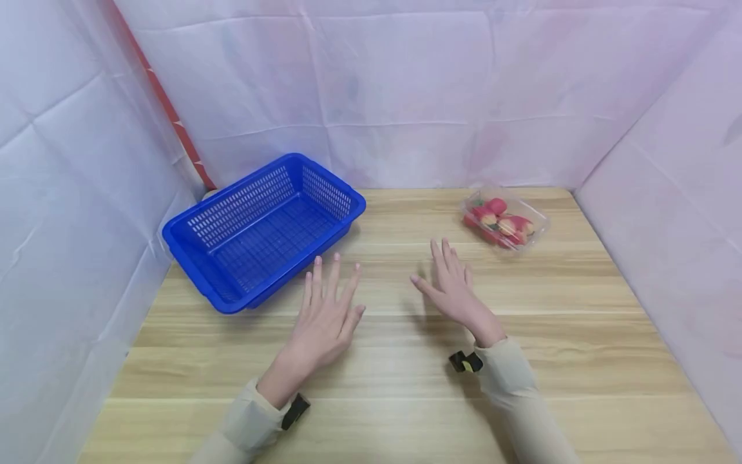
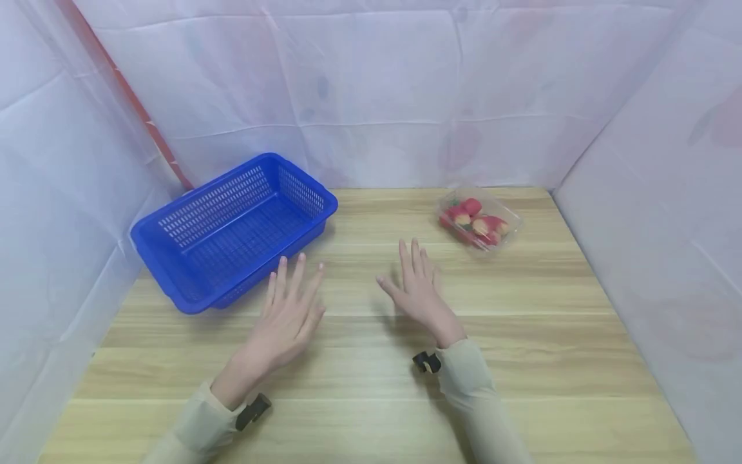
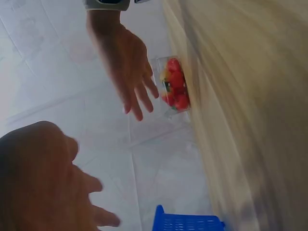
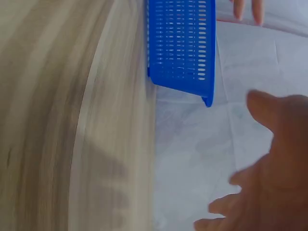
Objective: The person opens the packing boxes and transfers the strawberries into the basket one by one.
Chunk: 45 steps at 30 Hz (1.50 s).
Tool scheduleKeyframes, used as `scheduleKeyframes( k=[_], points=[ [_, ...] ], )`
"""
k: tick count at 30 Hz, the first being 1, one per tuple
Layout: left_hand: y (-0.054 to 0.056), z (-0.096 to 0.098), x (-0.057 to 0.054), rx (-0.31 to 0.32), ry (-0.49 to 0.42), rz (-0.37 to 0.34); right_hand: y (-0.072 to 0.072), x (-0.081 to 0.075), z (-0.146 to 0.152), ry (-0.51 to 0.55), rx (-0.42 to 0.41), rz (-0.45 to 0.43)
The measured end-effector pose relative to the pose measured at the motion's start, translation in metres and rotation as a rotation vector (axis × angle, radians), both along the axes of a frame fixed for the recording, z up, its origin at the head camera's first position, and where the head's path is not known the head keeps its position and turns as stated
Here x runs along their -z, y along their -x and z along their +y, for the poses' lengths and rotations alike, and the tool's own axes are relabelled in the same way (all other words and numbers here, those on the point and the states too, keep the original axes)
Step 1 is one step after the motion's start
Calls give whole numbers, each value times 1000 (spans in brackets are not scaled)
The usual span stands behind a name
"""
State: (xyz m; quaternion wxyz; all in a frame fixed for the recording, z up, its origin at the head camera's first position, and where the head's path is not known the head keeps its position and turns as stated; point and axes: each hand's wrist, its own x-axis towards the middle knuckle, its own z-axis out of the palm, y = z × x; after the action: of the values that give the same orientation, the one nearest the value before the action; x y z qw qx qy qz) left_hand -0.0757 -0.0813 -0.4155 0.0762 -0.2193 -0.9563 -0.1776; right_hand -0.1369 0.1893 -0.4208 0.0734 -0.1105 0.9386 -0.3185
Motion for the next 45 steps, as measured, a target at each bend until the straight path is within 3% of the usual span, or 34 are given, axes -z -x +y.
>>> scheduleKeyframes(
  k=[4, 6, 9, 12, 15, 19, 22, 26, 31, 35, 38, 39, 42, 45],
  points=[
    [-2, -5, 5, -18, -106, 68, 20, 4, 1, 222, 13, -15],
    [-5, -8, 6, -47, -168, 66, 30, 7, 1, 323, 34, -54],
    [-11, -11, 6, -112, -243, 47, 43, 10, -2, 449, 95, -129],
    [-16, -13, 7, -214, -314, 53, 57, 12, -7, 565, 158, -163],
    [-19, -14, 10, -336, -410, 128, 70, 14, -16, 677, 220, -153],
    [-18, -15, 16, -459, -569, 295, 87, 18, -32, 799, 261, -117],
    [-16, -17, 21, -522, -670, 410, 100, 22, -49, 911, 268, -100],
    [-19, -21, 20, -566, -804, 480, 115, 25, -73, 1106, 273, -91],
    [-30, -24, 2, -636, -1026, 424, 128, 30, -101, 1324, 276, -127],
    [-32, -38, 12, -711, -1177, 325, 134, 35, -117, 1396, 277, -166],
    [-31, -48, 21, -710, -1339, 231, 138, 35, -128, 1430, 251, -198],
    [-30, -50, 22, -683, -1432, 212, 139, 34, -131, 1438, 242, -211],
    [-27, -53, 24, -549, -1771, 237, 142, 32, -139, 1442, 208, -240],
    [-22, -53, 24, -393, -2017, 321, 142, 30, -143, 1412, 181, -258]
  ],
)
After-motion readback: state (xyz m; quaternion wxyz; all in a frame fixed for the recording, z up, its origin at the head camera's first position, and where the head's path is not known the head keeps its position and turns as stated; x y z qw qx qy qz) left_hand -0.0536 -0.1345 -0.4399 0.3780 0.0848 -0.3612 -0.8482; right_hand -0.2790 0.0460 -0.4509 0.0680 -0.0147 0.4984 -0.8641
